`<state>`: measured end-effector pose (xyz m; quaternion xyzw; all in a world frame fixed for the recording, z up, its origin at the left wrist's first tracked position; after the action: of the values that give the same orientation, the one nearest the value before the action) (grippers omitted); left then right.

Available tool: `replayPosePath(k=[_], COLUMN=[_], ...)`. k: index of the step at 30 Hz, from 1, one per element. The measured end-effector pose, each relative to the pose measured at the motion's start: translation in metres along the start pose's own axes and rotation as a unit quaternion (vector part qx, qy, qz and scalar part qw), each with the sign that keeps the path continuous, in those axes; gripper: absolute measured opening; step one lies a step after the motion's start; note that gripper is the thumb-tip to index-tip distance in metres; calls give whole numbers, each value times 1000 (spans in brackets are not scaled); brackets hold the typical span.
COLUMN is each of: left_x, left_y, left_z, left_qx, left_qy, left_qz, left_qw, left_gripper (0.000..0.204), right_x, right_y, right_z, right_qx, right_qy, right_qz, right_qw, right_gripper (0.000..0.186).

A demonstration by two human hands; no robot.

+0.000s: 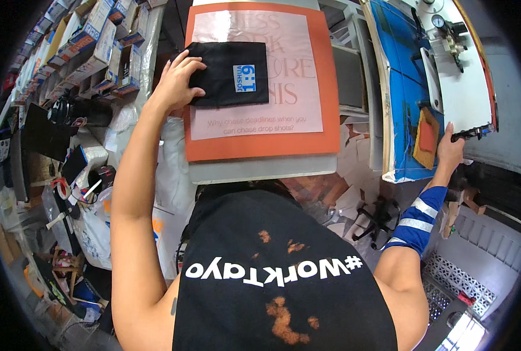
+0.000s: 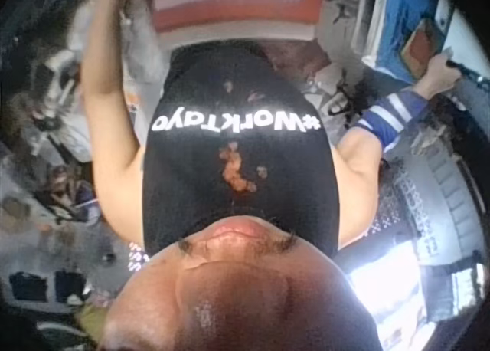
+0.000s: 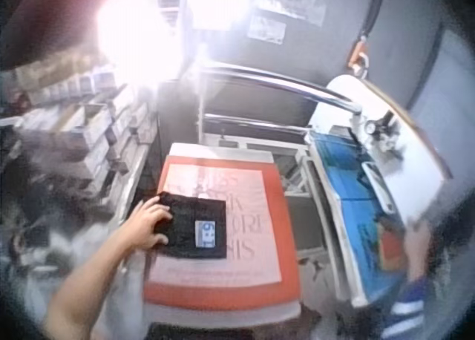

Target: The person prepares a black t-shirt on a heat press, aligns a transfer sheet with a cartoon monkey design, and uses a utility knife to trim the edges. The person then places the transfer on the shirt, smooths it, and hands the finished shirt to another person.

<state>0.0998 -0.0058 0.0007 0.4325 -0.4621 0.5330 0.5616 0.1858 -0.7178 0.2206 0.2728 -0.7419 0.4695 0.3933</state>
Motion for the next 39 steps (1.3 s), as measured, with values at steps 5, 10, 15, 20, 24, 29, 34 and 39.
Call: replayPosePath(k=[5, 10, 15, 20, 24, 29, 34, 39], left_x=[7, 3, 6, 16, 35, 51, 40, 7], left_y=[4, 2, 3, 3, 2, 0, -4, -9], left_z=[2, -6, -5, 6, 3, -15, -60, -87], left_qx=[-2, -19, -12, -46, -37, -36, 10, 97], left_qy=[-1, 21, 27, 25, 154, 211, 347, 523], left_qz=[11, 15, 15, 36, 85, 184, 239, 202], left_qw=[1000, 999, 999, 998, 984, 959, 907, 822], left_gripper=[66, 65, 65, 54, 45, 43, 43, 44], right_x=[21, 39, 65, 101, 91, 97, 102, 118], right_y=[54, 130, 178, 204, 223, 256, 280, 305], right_z=[-62, -132, -171, -213, -251, -289, -316, -320], right_qx=[56, 150, 253, 381, 386, 405, 399, 390], right_qy=[-45, -109, -261, -228, -271, -299, -319, -331], right_qz=[19, 30, -30, 72, 8, 4, -8, 12], right_qw=[997, 982, 931, 893, 882, 864, 860, 859], right_gripper=[72, 54, 54, 106, 128, 127, 126, 105])
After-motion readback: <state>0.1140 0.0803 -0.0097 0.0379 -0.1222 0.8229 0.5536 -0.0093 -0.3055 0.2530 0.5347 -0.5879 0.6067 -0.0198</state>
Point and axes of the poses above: each hand's wrist, its own y-axis away from the middle knuckle, its own x-axis out of the back of the hand, z = x × y, the point moved 10 cm from there along -y, towards the middle knuckle, and after that the axes turned 11 degrees about -y, right-handed, at the moved point
